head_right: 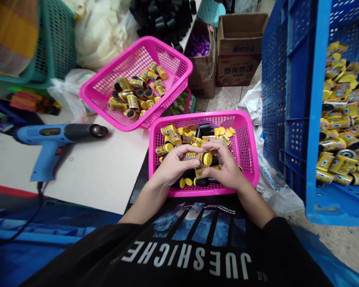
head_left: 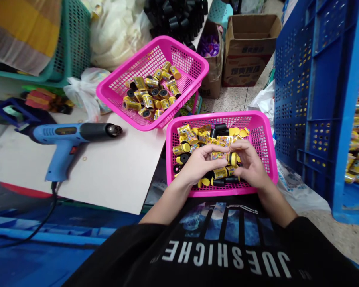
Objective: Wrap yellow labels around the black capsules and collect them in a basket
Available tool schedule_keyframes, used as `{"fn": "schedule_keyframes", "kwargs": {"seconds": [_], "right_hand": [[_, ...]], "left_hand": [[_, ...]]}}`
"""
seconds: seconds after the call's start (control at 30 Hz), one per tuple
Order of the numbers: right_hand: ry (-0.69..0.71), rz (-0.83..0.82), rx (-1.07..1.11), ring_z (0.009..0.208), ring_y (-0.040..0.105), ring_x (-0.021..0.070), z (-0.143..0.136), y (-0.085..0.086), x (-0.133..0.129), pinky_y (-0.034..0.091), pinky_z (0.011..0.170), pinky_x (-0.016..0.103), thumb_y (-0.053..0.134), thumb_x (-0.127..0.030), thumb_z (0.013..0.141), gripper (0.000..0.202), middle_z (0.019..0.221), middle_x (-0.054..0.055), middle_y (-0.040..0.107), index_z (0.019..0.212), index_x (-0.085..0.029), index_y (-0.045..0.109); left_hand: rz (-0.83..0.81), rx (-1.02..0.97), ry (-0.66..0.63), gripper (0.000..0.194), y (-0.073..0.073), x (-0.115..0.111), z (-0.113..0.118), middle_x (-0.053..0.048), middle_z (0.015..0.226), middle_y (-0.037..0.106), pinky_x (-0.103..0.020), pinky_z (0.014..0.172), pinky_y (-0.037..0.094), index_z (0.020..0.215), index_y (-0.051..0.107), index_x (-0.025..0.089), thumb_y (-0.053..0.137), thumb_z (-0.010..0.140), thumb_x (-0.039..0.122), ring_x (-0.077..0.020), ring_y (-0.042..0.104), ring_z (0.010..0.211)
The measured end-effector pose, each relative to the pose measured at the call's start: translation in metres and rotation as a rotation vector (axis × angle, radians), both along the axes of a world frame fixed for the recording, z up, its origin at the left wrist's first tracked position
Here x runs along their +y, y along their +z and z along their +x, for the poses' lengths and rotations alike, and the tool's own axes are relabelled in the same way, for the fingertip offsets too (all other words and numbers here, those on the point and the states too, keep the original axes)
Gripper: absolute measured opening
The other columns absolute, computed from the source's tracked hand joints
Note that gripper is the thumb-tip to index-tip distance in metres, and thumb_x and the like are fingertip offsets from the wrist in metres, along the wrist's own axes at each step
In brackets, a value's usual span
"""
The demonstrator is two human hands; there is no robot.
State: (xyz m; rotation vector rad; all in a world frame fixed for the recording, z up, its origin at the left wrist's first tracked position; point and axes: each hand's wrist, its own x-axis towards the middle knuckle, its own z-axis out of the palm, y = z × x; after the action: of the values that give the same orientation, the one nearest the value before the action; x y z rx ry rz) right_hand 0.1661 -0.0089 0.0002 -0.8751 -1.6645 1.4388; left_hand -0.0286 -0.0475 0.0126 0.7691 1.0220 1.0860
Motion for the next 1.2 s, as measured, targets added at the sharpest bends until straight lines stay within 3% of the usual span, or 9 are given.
{"fn": "schedule_keyframes", "kwargs": {"seconds": [0.1, 0.17, 0.33, 0.47, 0.67, 0.8, 0.9, 1.1, 1.2], "right_hand": [[0.027, -0.270, 0.063, 0.129, 0.057, 0.0261, -0.010, -0.002, -0.004, 0.049, 0.108, 0.043, 0.045, -0.075, 0.094, 0.059, 0.134, 0.008, 0.061, 0.131, -0.032, 0.059], [0.063, -0.341, 0.085, 0.128, 0.058, 0.0262, -0.014, -0.003, -0.006, 0.048, 0.109, 0.043, 0.040, -0.075, 0.096, 0.059, 0.130, 0.008, 0.065, 0.125, -0.029, 0.064], [0.025, -0.156, 0.134, 0.124, 0.060, 0.0272, -0.015, -0.009, -0.006, 0.043, 0.115, 0.045, 0.047, -0.076, 0.093, 0.055, 0.118, 0.007, 0.069, 0.104, -0.027, 0.071], [0.042, -0.154, 0.085, 0.122, 0.060, 0.0278, -0.014, -0.012, -0.005, 0.046, 0.112, 0.045, 0.048, -0.081, 0.089, 0.059, 0.116, 0.008, 0.069, 0.099, -0.027, 0.071], [0.084, -0.441, 0.158, 0.125, 0.061, 0.0266, -0.011, -0.002, -0.006, 0.050, 0.108, 0.044, 0.043, -0.080, 0.091, 0.063, 0.125, 0.008, 0.069, 0.114, -0.027, 0.068], [0.124, -0.505, 0.230, 0.123, 0.065, 0.0260, -0.010, 0.001, -0.008, 0.050, 0.109, 0.044, 0.069, -0.069, 0.083, 0.055, 0.131, 0.008, 0.068, 0.120, -0.029, 0.066], [0.132, -0.540, 0.305, 0.119, 0.067, 0.0253, -0.012, -0.003, -0.012, 0.052, 0.106, 0.044, 0.073, -0.069, 0.080, 0.056, 0.129, 0.008, 0.070, 0.118, -0.029, 0.066], [0.210, -0.448, 0.212, 0.123, 0.066, 0.0271, -0.008, 0.001, -0.005, 0.053, 0.104, 0.044, 0.074, -0.073, 0.076, 0.060, 0.126, 0.008, 0.072, 0.114, -0.027, 0.069], [0.180, -0.280, 0.068, 0.123, 0.065, 0.0241, 0.002, 0.015, 0.016, 0.054, 0.101, 0.040, 0.066, -0.068, 0.087, 0.052, 0.130, 0.006, 0.070, 0.122, -0.030, 0.068]], "left_hand": [[0.029, -0.045, 0.004, 0.038, -0.003, -0.002, 0.010, -0.005, 0.111, 0.078, -0.037, 0.095, 0.056, 0.101, 0.081, 0.023, 0.093, 0.066, 0.033, -0.0213, 0.073, 0.101], [0.093, -0.061, 0.017, 0.035, -0.004, -0.002, 0.014, -0.005, 0.117, 0.078, -0.041, 0.103, 0.053, 0.097, 0.082, 0.024, 0.094, 0.065, 0.031, -0.0239, 0.071, 0.112], [0.160, -0.019, 0.054, 0.033, -0.006, -0.004, 0.019, -0.005, 0.118, 0.079, -0.042, 0.112, 0.047, 0.096, 0.082, 0.026, 0.093, 0.066, 0.030, -0.0244, 0.069, 0.120], [0.123, 0.043, 0.062, 0.036, -0.011, -0.008, 0.018, -0.007, 0.117, 0.079, -0.043, 0.109, 0.050, 0.096, 0.082, 0.023, 0.094, 0.064, 0.034, -0.0275, 0.069, 0.119], [0.162, 0.021, 0.041, 0.042, -0.010, -0.012, 0.020, -0.007, 0.130, 0.073, -0.039, 0.103, 0.053, 0.107, 0.080, 0.026, 0.092, 0.067, 0.035, -0.0259, 0.068, 0.120], [0.160, 0.105, 0.055, 0.043, -0.001, -0.011, 0.018, -0.007, 0.117, 0.078, -0.036, 0.093, 0.057, 0.104, 0.081, 0.023, 0.094, 0.064, 0.037, -0.0243, 0.072, 0.105], [0.198, 0.165, 0.046, 0.040, 0.003, -0.012, 0.016, -0.007, 0.117, 0.078, -0.038, 0.099, 0.056, 0.103, 0.082, 0.023, 0.093, 0.067, 0.036, -0.0253, 0.072, 0.109], [0.281, 0.233, -0.024, 0.038, 0.003, -0.016, 0.020, -0.009, 0.116, 0.079, -0.038, 0.100, 0.056, 0.102, 0.082, 0.022, 0.091, 0.069, 0.038, -0.0266, 0.073, 0.110], [0.374, 0.342, 0.073, 0.042, 0.016, 0.001, -0.009, -0.006, 0.110, 0.079, -0.037, 0.096, 0.057, 0.107, 0.079, 0.020, 0.087, 0.074, 0.045, -0.0240, 0.074, 0.103]]}}
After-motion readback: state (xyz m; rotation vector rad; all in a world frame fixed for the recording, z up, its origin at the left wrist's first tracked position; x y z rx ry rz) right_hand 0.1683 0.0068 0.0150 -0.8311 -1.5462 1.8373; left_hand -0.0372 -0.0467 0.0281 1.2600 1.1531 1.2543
